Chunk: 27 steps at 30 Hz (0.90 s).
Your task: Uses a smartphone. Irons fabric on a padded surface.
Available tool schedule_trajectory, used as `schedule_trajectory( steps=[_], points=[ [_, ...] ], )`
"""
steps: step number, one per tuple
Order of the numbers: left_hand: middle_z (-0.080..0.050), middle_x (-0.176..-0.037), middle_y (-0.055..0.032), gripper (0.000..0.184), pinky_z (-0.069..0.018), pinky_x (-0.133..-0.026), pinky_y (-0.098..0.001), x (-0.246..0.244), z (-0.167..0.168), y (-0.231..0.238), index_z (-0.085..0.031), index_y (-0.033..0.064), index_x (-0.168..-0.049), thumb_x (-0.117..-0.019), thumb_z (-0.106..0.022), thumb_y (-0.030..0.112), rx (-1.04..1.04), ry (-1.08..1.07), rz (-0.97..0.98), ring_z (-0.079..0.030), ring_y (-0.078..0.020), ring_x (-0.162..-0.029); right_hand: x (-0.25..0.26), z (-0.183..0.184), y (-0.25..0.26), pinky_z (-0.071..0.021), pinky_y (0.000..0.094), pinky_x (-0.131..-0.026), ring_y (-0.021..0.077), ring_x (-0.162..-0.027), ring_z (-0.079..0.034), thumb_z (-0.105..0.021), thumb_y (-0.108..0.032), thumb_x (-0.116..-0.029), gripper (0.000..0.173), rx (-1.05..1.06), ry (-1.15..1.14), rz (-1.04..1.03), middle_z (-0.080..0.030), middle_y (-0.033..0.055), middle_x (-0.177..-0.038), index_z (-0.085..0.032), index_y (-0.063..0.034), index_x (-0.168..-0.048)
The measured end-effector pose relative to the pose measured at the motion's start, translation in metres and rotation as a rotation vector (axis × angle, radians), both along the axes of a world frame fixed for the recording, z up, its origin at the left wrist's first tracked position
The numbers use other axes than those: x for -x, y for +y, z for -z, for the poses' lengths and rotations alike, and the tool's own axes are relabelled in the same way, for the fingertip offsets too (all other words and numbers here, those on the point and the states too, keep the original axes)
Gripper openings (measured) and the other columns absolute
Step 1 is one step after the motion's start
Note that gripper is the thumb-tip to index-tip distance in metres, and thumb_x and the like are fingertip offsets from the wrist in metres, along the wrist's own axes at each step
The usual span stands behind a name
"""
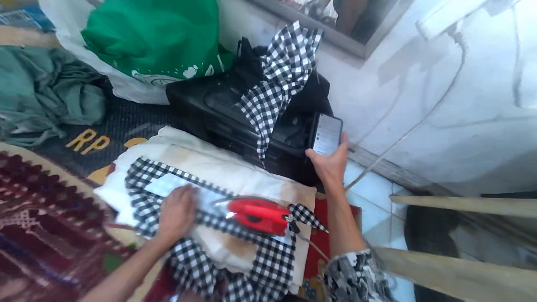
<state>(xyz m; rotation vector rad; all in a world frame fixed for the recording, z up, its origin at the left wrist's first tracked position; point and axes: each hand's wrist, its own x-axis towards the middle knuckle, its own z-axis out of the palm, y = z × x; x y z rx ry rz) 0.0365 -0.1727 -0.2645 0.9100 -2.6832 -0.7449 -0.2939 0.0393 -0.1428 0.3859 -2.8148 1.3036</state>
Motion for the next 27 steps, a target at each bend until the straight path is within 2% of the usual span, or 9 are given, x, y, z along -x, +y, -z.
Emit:
schedule_trajectory(
  steps=[6, 9, 13, 16, 18, 21, 23, 25, 27],
  points=[
    [-0.055, -0.142, -0.0289, 0.039, -0.0375, -0.106, -0.0684, -0.002, 0.001, 0.000, -0.063, -0.0024, -0.132, -0.1063, -0.043, 0.018, 0.071, -0.027, 0.037, -0.050, -0.0518, -0.132, 0.013, -0.012, -0.004, -0.0471, 0.0644, -0.099, 0.0479, -0.127, -0.055, -0.090, -0.039, -0.0726, 0.128, -0.133, -0.074, 0.079, -0.051, 0.0305, -0.144, -0.007, -0.0103, -0.165],
    [-0.055, -0.142, -0.0284, 0.039, -0.0380, -0.105, -0.0689, -0.003, 0.004, 0.001, -0.063, -0.0017, -0.133, -0.1056, -0.044, 0.018, 0.108, -0.027, 0.049, -0.051, -0.0519, -0.132, 0.011, -0.017, -0.009, -0.0394, 0.0689, -0.102, 0.0511, -0.133, -0.048, -0.084, -0.052, -0.0766, 0.127, -0.289, -0.122, 0.079, -0.055, 0.0297, -0.141, -0.003, -0.0141, -0.166],
    [-0.053, -0.144, -0.0286, 0.040, -0.0371, -0.107, -0.0689, -0.007, 0.006, 0.000, -0.061, -0.0009, -0.136, -0.1061, -0.043, 0.019, 0.130, -0.072, 0.075, -0.049, -0.0521, -0.134, 0.008, -0.015, -0.001, -0.0317, 0.0689, -0.109, 0.0499, -0.135, -0.048, -0.073, -0.069, -0.0812, 0.122, -0.380, -0.118, 0.030, -0.058, 0.0293, -0.139, -0.006, -0.0137, -0.167],
    [-0.052, -0.146, -0.0296, 0.041, -0.0367, -0.106, -0.0697, -0.006, 0.003, 0.000, -0.059, -0.0006, -0.138, -0.1071, -0.042, 0.020, 0.135, -0.108, 0.095, -0.047, -0.0532, -0.135, -0.014, -0.017, 0.020, -0.0347, 0.0734, -0.104, 0.0519, -0.138, -0.043, -0.067, -0.069, -0.0869, 0.109, -0.328, -0.022, -0.065, -0.047, 0.0303, -0.149, -0.017, -0.0113, -0.165],
    [-0.050, -0.146, -0.0303, 0.043, -0.0353, -0.107, -0.0710, -0.007, 0.002, 0.000, -0.057, -0.0008, -0.140, -0.1076, -0.041, 0.022, 0.127, -0.117, 0.097, -0.046, -0.0538, -0.136, -0.044, -0.024, 0.031, -0.0389, 0.0690, -0.106, 0.0464, -0.139, -0.044, -0.063, -0.064, -0.0919, 0.091, -0.300, 0.078, -0.132, -0.044, 0.0261, -0.153, -0.034, -0.0112, -0.160],
    [-0.051, -0.146, -0.0311, 0.042, -0.0360, -0.106, -0.0717, -0.008, 0.004, -0.001, -0.058, -0.0022, -0.139, -0.1075, -0.042, 0.020, 0.147, -0.102, 0.111, -0.046, -0.0537, -0.136, -0.097, -0.023, 0.043, -0.0490, 0.0564, -0.104, 0.0374, -0.131, -0.056, -0.062, -0.046, -0.0991, 0.059, -0.208, 0.174, -0.310, -0.054, 0.0228, -0.146, -0.059, -0.0048, -0.141],
    [-0.050, -0.147, -0.0302, 0.041, -0.0353, -0.107, -0.0706, -0.008, 0.004, -0.002, -0.057, -0.0014, -0.140, -0.1077, -0.043, 0.019, 0.143, -0.122, 0.116, -0.044, -0.0523, -0.138, -0.128, -0.012, 0.040, -0.0500, 0.0547, -0.104, 0.0371, -0.126, -0.061, -0.064, -0.039, -0.0988, 0.046, -0.206, 0.148, -0.466, -0.061, 0.0225, -0.138, -0.070, -0.0020, -0.126],
    [-0.049, -0.148, -0.0301, 0.040, -0.0354, -0.107, -0.0705, -0.008, 0.005, -0.002, -0.057, -0.0011, -0.140, -0.1071, -0.045, 0.018, 0.151, -0.136, 0.121, -0.044, -0.0524, -0.138, -0.149, -0.002, 0.028, -0.0470, 0.0569, -0.106, 0.0368, -0.126, -0.061, -0.063, -0.036, -0.0995, 0.039, -0.303, 0.063, -0.638, -0.065, 0.0190, -0.135, -0.075, -0.0058, -0.121],
    [-0.048, -0.148, -0.0301, 0.040, -0.0350, -0.107, -0.0704, -0.009, 0.005, -0.002, -0.056, -0.0015, -0.140, -0.1074, -0.045, 0.019, 0.158, -0.139, 0.130, -0.043, -0.0524, -0.139, -0.162, 0.001, 0.010, -0.0399, 0.0554, -0.112, 0.0320, -0.133, -0.057, -0.059, -0.038, -0.1027, 0.040, -0.479, -0.071, -0.773, -0.063, 0.0125, -0.141, -0.070, -0.0136, -0.133]
  ],
)
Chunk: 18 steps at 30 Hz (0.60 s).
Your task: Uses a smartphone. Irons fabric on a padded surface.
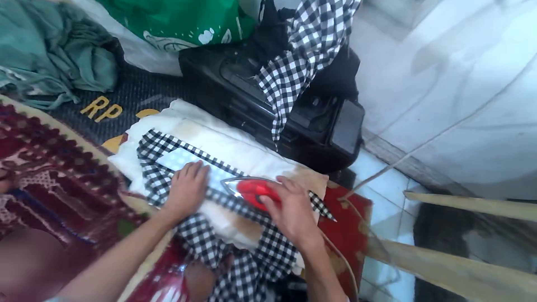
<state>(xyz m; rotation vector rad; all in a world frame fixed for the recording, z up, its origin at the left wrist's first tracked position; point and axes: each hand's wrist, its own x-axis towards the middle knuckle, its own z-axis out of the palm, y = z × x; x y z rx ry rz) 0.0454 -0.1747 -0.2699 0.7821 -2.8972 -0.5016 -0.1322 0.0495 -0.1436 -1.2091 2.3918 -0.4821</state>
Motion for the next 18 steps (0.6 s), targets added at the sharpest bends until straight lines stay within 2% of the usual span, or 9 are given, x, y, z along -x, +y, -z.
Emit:
schedule_trajectory(
  steps=[1, 3, 5, 9, 18],
  points=[
    [-0.048, -0.148, -0.0299, 0.041, -0.0349, -0.107, -0.0704, 0.000, 0.001, 0.000, -0.056, -0.0015, -0.140, -0.1075, -0.044, 0.019, 0.005, 0.004, 0.003, -0.043, -0.0523, -0.139, -0.004, 0.002, -0.008, -0.0382, 0.0531, -0.115, 0.0286, -0.135, -0.056, -0.057, -0.037, -0.1041, 0.042, -0.077, -0.017, -0.038, -0.062, 0.0094, -0.143, -0.065, -0.0159, -0.140],
    [-0.048, -0.149, -0.0301, 0.042, -0.0342, -0.107, -0.0710, 0.000, 0.001, 0.000, -0.055, -0.0018, -0.141, -0.1078, -0.043, 0.019, -0.001, 0.015, 0.003, -0.043, -0.0522, -0.139, -0.008, 0.007, -0.019, -0.0385, 0.0493, -0.116, 0.0262, -0.134, -0.057, -0.055, -0.031, -0.1057, 0.044, -0.123, -0.025, -0.071, -0.064, 0.0084, -0.140, -0.059, -0.0149, -0.146],
    [-0.049, -0.147, -0.0304, 0.041, -0.0358, -0.105, -0.0714, -0.001, 0.002, 0.000, -0.057, -0.0021, -0.140, -0.1072, -0.044, 0.019, 0.016, 0.052, 0.003, -0.045, -0.0524, -0.137, -0.008, 0.006, -0.023, -0.0397, 0.0475, -0.115, 0.0266, -0.131, -0.059, -0.056, -0.026, -0.1055, 0.043, -0.144, -0.031, -0.058, -0.067, 0.0090, -0.137, -0.058, -0.0159, -0.147],
    [-0.049, -0.148, -0.0291, 0.041, -0.0355, -0.106, -0.0702, 0.000, 0.003, -0.001, -0.056, -0.0009, -0.141, -0.1056, -0.048, 0.019, 0.010, 0.027, 0.001, -0.044, -0.0513, -0.138, -0.003, -0.007, -0.020, -0.0364, 0.0465, -0.116, 0.0241, -0.128, -0.061, -0.057, -0.028, -0.1057, 0.043, -0.269, -0.082, -0.015, -0.069, 0.0070, -0.133, -0.057, -0.0209, -0.149],
    [-0.050, -0.147, -0.0284, 0.042, -0.0367, -0.106, -0.0689, -0.002, 0.008, -0.003, -0.057, -0.0016, -0.139, -0.1064, -0.046, 0.022, 0.036, 0.056, -0.001, -0.045, -0.0508, -0.137, 0.013, -0.003, 0.026, -0.0342, 0.0484, -0.118, 0.0262, -0.126, -0.063, -0.060, -0.025, -0.1034, 0.044, -0.223, -0.060, 0.047, -0.070, 0.0095, -0.131, -0.060, -0.0168, -0.146]
  ],
)
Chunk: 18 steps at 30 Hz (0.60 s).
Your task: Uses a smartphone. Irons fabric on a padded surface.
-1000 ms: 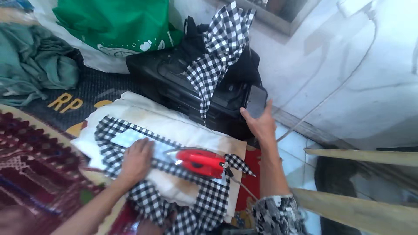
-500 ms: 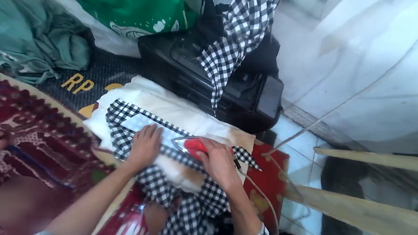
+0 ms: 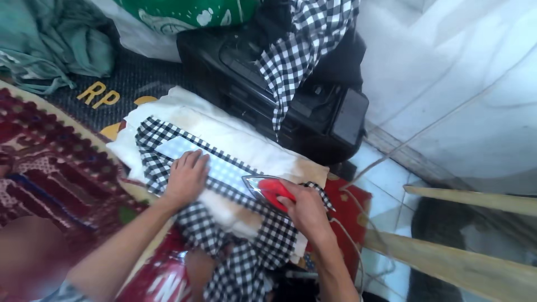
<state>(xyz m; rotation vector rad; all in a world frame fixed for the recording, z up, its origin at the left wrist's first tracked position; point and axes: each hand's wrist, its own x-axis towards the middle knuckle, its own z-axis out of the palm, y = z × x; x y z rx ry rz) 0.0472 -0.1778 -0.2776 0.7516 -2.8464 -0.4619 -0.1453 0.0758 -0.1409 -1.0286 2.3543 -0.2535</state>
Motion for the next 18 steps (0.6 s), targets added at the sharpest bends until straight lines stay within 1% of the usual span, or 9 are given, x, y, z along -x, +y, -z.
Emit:
schedule_trajectory(
  steps=[3, 5, 8, 12, 15, 18],
  points=[
    [-0.049, -0.148, -0.0280, 0.042, -0.0355, -0.107, -0.0687, 0.001, -0.001, 0.002, -0.057, -0.0010, -0.140, -0.1058, -0.047, 0.022, -0.008, -0.006, -0.021, -0.045, -0.0501, -0.138, 0.000, 0.002, 0.006, -0.0357, 0.0496, -0.117, 0.0267, -0.124, -0.065, -0.061, -0.023, -0.1024, 0.043, 0.040, 0.015, -0.003, -0.071, 0.0101, -0.129, -0.061, -0.0144, -0.145],
    [-0.048, -0.150, -0.0269, 0.042, -0.0346, -0.108, -0.0678, 0.002, -0.002, 0.005, -0.056, -0.0001, -0.141, -0.1066, -0.047, 0.022, -0.020, -0.014, -0.048, -0.044, -0.0485, -0.140, 0.000, 0.001, 0.007, -0.0354, 0.0500, -0.117, 0.0273, -0.124, -0.064, -0.061, -0.022, -0.1024, 0.043, 0.048, 0.010, 0.003, -0.071, 0.0107, -0.130, -0.061, -0.0136, -0.144],
    [-0.044, -0.155, -0.0250, 0.042, -0.0292, -0.114, -0.0667, 0.005, -0.003, 0.010, -0.053, 0.0016, -0.145, -0.1086, -0.046, 0.022, -0.066, -0.055, -0.099, -0.038, -0.0452, -0.145, 0.000, 0.001, 0.009, -0.0367, 0.0512, -0.116, 0.0287, -0.122, -0.065, -0.062, -0.022, -0.1020, 0.043, 0.049, 0.015, 0.010, -0.071, 0.0118, -0.127, -0.062, -0.0135, -0.144],
    [-0.046, -0.154, -0.0232, 0.042, -0.0300, -0.112, -0.0677, 0.004, -0.001, 0.009, -0.055, 0.0026, -0.144, -0.1080, -0.047, 0.023, -0.055, -0.038, -0.096, -0.040, -0.0439, -0.145, 0.001, 0.000, 0.012, -0.0384, 0.0511, -0.114, 0.0286, -0.120, -0.066, -0.063, -0.023, -0.1016, 0.043, 0.039, 0.020, 0.025, -0.073, 0.0111, -0.125, -0.062, -0.0140, -0.143],
    [-0.046, -0.155, -0.0211, 0.043, -0.0285, -0.112, -0.0702, 0.003, -0.002, 0.009, -0.054, 0.0023, -0.144, -0.1077, -0.048, 0.025, -0.062, -0.034, -0.102, -0.039, -0.0429, -0.146, 0.001, -0.001, 0.012, -0.0381, 0.0517, -0.114, 0.0296, -0.119, -0.067, -0.063, -0.023, -0.1019, 0.043, 0.024, 0.022, 0.033, -0.073, 0.0117, -0.124, -0.062, -0.0146, -0.143],
    [-0.046, -0.155, -0.0203, 0.044, -0.0286, -0.112, -0.0697, 0.003, -0.003, 0.009, -0.054, 0.0018, -0.144, -0.1080, -0.048, 0.026, -0.054, -0.045, -0.105, -0.039, -0.0421, -0.146, 0.000, -0.002, 0.010, -0.0388, 0.0515, -0.114, 0.0288, -0.118, -0.067, -0.063, -0.024, -0.1016, 0.042, 0.008, 0.021, 0.049, -0.073, 0.0108, -0.124, -0.063, -0.0157, -0.143]
  ],
)
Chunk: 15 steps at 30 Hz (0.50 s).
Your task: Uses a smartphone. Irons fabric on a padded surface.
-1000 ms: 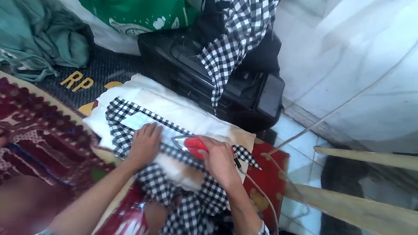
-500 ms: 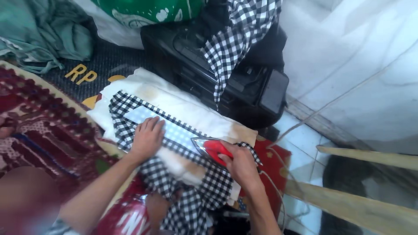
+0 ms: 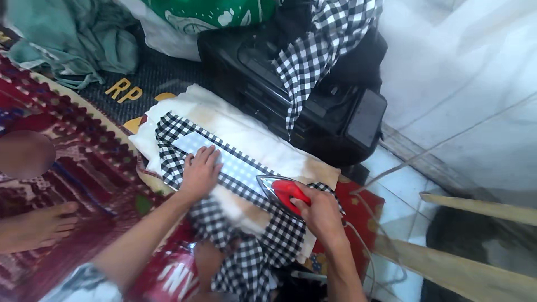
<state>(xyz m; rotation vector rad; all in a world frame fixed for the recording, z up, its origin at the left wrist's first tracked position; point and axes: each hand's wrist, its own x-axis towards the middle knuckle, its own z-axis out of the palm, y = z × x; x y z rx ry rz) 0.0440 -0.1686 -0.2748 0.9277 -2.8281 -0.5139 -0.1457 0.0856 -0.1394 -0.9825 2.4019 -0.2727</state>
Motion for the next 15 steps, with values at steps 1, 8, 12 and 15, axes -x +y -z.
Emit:
schedule_trajectory(
  steps=[1, 8, 12, 15],
  points=[
    [-0.046, -0.155, -0.0203, 0.044, -0.0291, -0.112, -0.0695, 0.000, 0.000, 0.000, -0.054, 0.0017, -0.144, -0.1079, -0.048, 0.026, 0.006, 0.000, 0.001, -0.039, -0.0421, -0.146, 0.000, 0.000, 0.000, -0.0391, 0.0511, -0.113, 0.0285, -0.118, -0.067, -0.063, -0.024, -0.1015, 0.042, -0.002, 0.001, 0.007, -0.073, 0.0105, -0.123, -0.063, -0.0160, -0.143],
    [-0.046, -0.155, -0.0206, 0.043, -0.0288, -0.112, -0.0694, 0.001, -0.002, -0.002, -0.053, 0.0013, -0.144, -0.1080, -0.049, 0.025, 0.011, -0.021, 0.007, -0.039, -0.0428, -0.146, 0.002, -0.001, 0.003, -0.0388, 0.0485, -0.115, 0.0278, -0.118, -0.067, -0.062, -0.027, -0.1024, 0.043, -0.050, 0.007, 0.060, -0.074, 0.0098, -0.121, -0.062, -0.0178, -0.144],
    [-0.047, -0.153, -0.0224, 0.043, -0.0296, -0.111, -0.0695, 0.002, -0.002, -0.001, -0.054, 0.0003, -0.142, -0.1073, -0.050, 0.024, 0.028, -0.020, 0.018, -0.041, -0.0440, -0.144, -0.002, 0.003, 0.018, -0.0263, 0.0582, -0.121, 0.0321, -0.133, -0.057, -0.067, -0.024, -0.0990, 0.051, 0.062, 0.064, 0.006, -0.063, 0.0136, -0.141, -0.058, -0.0093, -0.146],
    [-0.047, -0.152, -0.0230, 0.041, -0.0302, -0.109, -0.0711, 0.003, -0.006, -0.005, -0.055, -0.0005, -0.141, -0.1072, -0.050, 0.021, 0.001, -0.025, 0.030, -0.041, -0.0450, -0.143, -0.013, 0.003, 0.054, -0.0462, 0.0554, -0.109, 0.0362, -0.129, -0.059, -0.072, -0.034, -0.0937, 0.059, 0.444, 0.146, -0.041, -0.058, 0.0201, -0.145, -0.060, -0.0021, -0.142]
  ],
)
